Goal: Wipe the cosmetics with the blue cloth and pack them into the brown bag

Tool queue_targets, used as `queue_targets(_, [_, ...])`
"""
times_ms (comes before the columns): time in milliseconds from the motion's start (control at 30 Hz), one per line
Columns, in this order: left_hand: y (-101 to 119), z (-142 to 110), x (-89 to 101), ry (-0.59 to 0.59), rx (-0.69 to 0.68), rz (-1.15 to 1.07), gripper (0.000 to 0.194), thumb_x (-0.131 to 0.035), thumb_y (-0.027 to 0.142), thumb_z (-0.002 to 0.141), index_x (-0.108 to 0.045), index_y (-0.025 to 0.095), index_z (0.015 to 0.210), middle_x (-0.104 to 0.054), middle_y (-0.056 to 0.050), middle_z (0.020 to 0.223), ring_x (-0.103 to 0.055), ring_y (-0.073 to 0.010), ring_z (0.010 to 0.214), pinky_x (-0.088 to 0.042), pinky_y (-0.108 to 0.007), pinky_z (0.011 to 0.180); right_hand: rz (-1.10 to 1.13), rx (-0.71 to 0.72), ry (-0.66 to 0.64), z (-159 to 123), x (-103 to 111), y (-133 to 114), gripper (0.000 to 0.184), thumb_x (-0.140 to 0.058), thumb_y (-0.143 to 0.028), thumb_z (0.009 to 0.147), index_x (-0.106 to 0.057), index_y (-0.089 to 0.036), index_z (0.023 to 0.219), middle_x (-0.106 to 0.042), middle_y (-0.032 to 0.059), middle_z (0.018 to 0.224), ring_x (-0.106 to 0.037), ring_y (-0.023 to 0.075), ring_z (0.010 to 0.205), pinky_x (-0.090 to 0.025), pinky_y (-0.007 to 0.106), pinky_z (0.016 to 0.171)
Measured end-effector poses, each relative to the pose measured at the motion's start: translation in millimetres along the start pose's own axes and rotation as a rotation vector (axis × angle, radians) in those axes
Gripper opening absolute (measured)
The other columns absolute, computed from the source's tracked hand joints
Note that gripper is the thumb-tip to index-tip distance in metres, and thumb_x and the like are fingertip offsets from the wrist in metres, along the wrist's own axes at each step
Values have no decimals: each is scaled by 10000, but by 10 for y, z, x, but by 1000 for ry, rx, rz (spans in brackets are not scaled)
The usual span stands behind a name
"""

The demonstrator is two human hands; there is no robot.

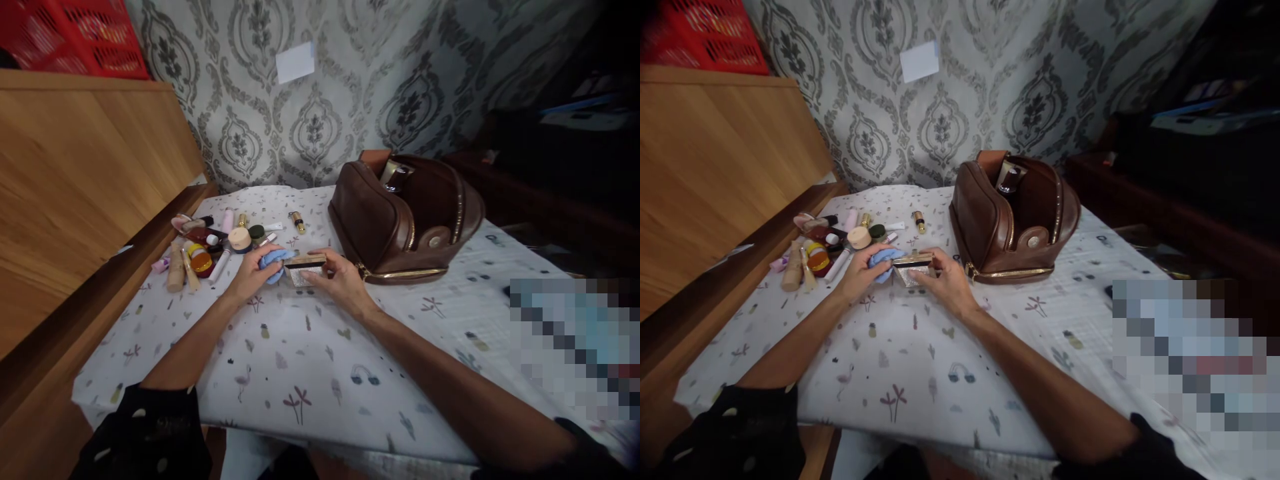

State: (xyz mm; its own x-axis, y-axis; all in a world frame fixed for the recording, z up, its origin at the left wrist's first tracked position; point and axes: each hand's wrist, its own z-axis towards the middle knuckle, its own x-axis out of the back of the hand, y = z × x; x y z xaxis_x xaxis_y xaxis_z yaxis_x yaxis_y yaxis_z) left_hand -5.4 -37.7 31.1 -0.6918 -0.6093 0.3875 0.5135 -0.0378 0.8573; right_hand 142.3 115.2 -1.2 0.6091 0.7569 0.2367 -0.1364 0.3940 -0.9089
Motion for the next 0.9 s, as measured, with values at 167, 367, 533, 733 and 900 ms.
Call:
queue_targets(167, [-60,-8,-13,-42,-8,-81,350,-592,415,907,-701,186,1149,-698,-63,1158,-625,-216,1044,-487,-295,904,-41,78,-1,-1,22,-15,324,-724,-409,748,-680,-208,998,-677,14,843,-567,175,712,-433,296,672])
queue_targets(367, [-75,16,-23,-101,-69,-25,394,-570,412,921,-686,155,1195,-694,-74,1160,-624,-234,1054,-489,-315,900,-56,82,63,28,49,-30,243,-729,-397,735,-701,-206,882,-653,9,805,-550,169,720,-427,292,668])
queue_targets(533, [-71,15,-35,-190,-145,206,272,-528,330,935,-705,154,1042,-673,-56,960,-611,-196,876,-484,-308,801,18,4,124,64,72,17,289,-736,-453,710,-707,-207,859,-627,5,745,-498,155,665,-416,298,642])
queue_targets(733, [-71,16,-19,-249,-236,438,217,-479,249,944,-678,162,958,-607,-47,883,-573,-179,810,-449,-306,761,164,-115,194,69,73,37,352,-757,-492,677,-682,-189,840,-626,11,773,-511,152,681,-442,302,649])
queue_targets(900, [-95,9,-33,-183,-138,343,287,-502,302,941,-661,160,1133,-679,-76,1031,-619,-208,926,-472,-331,843,252,-220,200,25,35,5,408,-755,-548,680,-621,-189,820,-619,9,740,-569,162,666,-475,282,569])
